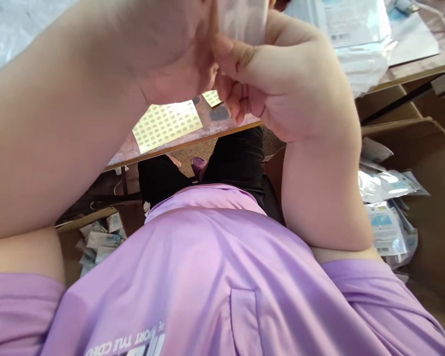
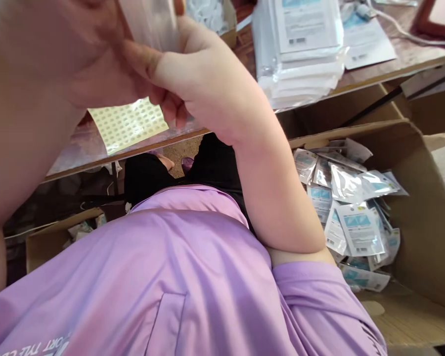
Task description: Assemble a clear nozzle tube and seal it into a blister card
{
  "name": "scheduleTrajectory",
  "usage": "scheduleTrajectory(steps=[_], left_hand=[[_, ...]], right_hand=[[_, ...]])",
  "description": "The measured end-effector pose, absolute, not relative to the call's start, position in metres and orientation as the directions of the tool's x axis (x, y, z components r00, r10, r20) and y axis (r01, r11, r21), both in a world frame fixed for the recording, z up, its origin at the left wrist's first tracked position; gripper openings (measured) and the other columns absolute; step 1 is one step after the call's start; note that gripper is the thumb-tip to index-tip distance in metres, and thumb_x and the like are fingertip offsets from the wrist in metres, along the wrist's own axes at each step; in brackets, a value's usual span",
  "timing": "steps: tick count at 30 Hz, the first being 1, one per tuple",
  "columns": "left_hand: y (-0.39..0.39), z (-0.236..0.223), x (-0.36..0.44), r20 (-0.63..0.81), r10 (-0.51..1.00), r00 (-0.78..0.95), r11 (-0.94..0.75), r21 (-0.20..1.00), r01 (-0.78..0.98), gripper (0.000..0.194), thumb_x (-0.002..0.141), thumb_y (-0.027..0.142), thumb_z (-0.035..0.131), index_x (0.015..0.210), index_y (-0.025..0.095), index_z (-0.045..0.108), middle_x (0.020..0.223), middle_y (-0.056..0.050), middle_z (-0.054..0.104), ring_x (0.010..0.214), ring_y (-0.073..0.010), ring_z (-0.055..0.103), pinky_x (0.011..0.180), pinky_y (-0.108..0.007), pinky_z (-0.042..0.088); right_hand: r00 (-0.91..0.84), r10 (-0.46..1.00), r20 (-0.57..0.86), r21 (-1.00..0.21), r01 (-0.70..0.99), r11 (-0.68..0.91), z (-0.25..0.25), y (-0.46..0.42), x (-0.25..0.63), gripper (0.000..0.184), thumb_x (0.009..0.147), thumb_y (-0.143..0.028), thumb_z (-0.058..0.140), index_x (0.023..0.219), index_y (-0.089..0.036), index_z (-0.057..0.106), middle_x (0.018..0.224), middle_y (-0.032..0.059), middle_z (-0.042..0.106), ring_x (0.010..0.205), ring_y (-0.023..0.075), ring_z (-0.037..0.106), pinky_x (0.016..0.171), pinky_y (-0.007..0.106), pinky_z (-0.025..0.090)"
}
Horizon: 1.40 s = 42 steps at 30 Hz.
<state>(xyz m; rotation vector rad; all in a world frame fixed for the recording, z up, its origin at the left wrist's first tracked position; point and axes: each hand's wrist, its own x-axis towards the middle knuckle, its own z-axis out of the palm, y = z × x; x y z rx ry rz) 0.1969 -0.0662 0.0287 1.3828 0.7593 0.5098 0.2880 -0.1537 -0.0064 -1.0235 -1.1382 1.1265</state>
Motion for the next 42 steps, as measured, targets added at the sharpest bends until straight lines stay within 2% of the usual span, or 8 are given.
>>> scheduleTrajectory(steps=[4, 7, 14, 20, 23, 26, 32, 42], left_hand=[[-0.09, 0.048, 0.214, -0.095, 0.719, 0.688, 0.001, 0.991, 0.136, 0.076, 0.076, -0.008, -0.009, 0.124, -0.005, 0.049, 0.079, 0.005, 0.06, 0.108, -0.0235, 0.052, 0.064, -0.03, 0.04], [-0.104, 0.053, 0.224, -0.064, 0.733, 0.677, -0.037, 0.99, 0.135, 0.047, 0.095, 0.005, 0.011, 0.13, -0.009, 0.038, 0.078, 0.004, 0.063, 0.101, -0.0173, 0.062, 0.074, -0.031, 0.047], [-0.116, 0.037, 0.238, -0.133, 0.746, 0.653, 0.08, 0.991, 0.11, 0.041, 0.103, 0.026, 0.021, 0.075, 0.008, 0.046, 0.071, -0.001, 0.065, 0.082, -0.0144, 0.071, 0.081, -0.032, 0.054], [-0.092, 0.019, 0.236, -0.126, 0.593, 0.795, -0.074, 0.975, 0.21, 0.043, 0.097, 0.05, 0.029, 0.087, 0.014, 0.05, 0.096, -0.009, 0.069, 0.073, -0.0174, 0.069, 0.073, -0.038, 0.057], [-0.066, 0.008, 0.246, 0.131, 0.573, 0.809, -0.552, 0.792, 0.263, 0.048, 0.1, 0.042, 0.016, 0.096, 0.013, 0.054, 0.1, -0.011, 0.068, 0.094, -0.0214, 0.068, 0.082, -0.037, 0.055], [-0.047, -0.004, 0.268, 0.263, 0.439, 0.859, -0.789, 0.57, 0.229, 0.024, 0.091, 0.025, 0.046, 0.107, 0.013, 0.06, 0.119, -0.011, 0.064, 0.119, -0.0249, 0.056, 0.105, -0.039, 0.04], [-0.036, -0.021, 0.314, -0.119, 0.147, 0.982, -0.981, 0.106, 0.16, 0.068, 0.09, 0.036, 0.044, 0.145, 0.001, 0.028, 0.157, -0.019, 0.015, 0.145, -0.0356, 0.01, 0.117, -0.049, 0.014], [-0.045, -0.025, 0.281, -0.097, 0.013, 0.995, -0.999, 0.049, 0.018, 0.058, 0.087, 0.028, 0.051, 0.139, 0.003, 0.042, 0.148, -0.02, 0.037, 0.136, -0.0276, 0.039, 0.114, -0.037, 0.03]], right_hand=[[-0.009, 0.998, 0.068, -0.997, -0.026, 0.068, -0.004, -0.174, 0.306, 0.022, 0.09, -0.015, 0.054, 0.07, -0.018, 0.043, 0.049, -0.0068, 0.051, 0.038, 0.0047, 0.043, 0.036, 0.016, 0.031], [-0.057, 0.998, 0.021, -0.997, -0.073, 0.017, -0.005, -0.183, 0.314, 0.026, 0.09, -0.025, 0.057, 0.07, -0.02, 0.041, 0.054, -0.0053, 0.056, 0.042, 0.0066, 0.05, 0.039, 0.017, 0.038], [-0.069, 0.997, -0.029, -0.987, -0.158, -0.04, -0.009, -0.185, 0.317, 0.025, 0.094, -0.029, 0.052, 0.072, -0.019, 0.045, 0.058, -0.0026, 0.061, 0.044, 0.008, 0.056, 0.038, 0.018, 0.041], [-0.019, 1.0, 0.023, -0.972, -0.235, 0.018, -0.032, -0.188, 0.324, 0.024, 0.087, -0.037, 0.06, 0.075, -0.02, 0.047, 0.058, -0.0058, 0.057, 0.042, 0.0067, 0.049, 0.039, 0.019, 0.041], [0.095, 0.995, 0.004, -0.969, -0.247, 0.027, -0.048, -0.201, 0.339, 0.03, 0.082, -0.046, 0.063, 0.076, -0.02, 0.05, 0.062, -0.0048, 0.059, 0.044, 0.0061, 0.049, 0.042, 0.02, 0.041], [0.305, 0.951, -0.04, -0.955, -0.292, 0.054, -0.057, -0.218, 0.358, 0.031, 0.078, -0.048, 0.067, 0.077, -0.02, 0.053, 0.064, -0.0034, 0.061, 0.045, 0.0075, 0.05, 0.042, 0.021, 0.039], [0.472, 0.878, -0.081, -0.945, -0.315, 0.082, -0.058, -0.238, 0.38, 0.035, 0.07, -0.052, 0.072, 0.077, -0.023, 0.053, 0.061, -0.0026, 0.06, 0.043, 0.0087, 0.048, 0.042, 0.024, 0.036], [0.41, 0.909, -0.078, -0.963, -0.265, 0.037, -0.065, -0.24, 0.39, 0.035, 0.072, -0.053, 0.07, 0.076, -0.021, 0.056, 0.061, -0.0013, 0.06, 0.047, 0.0101, 0.048, 0.044, 0.025, 0.038]])
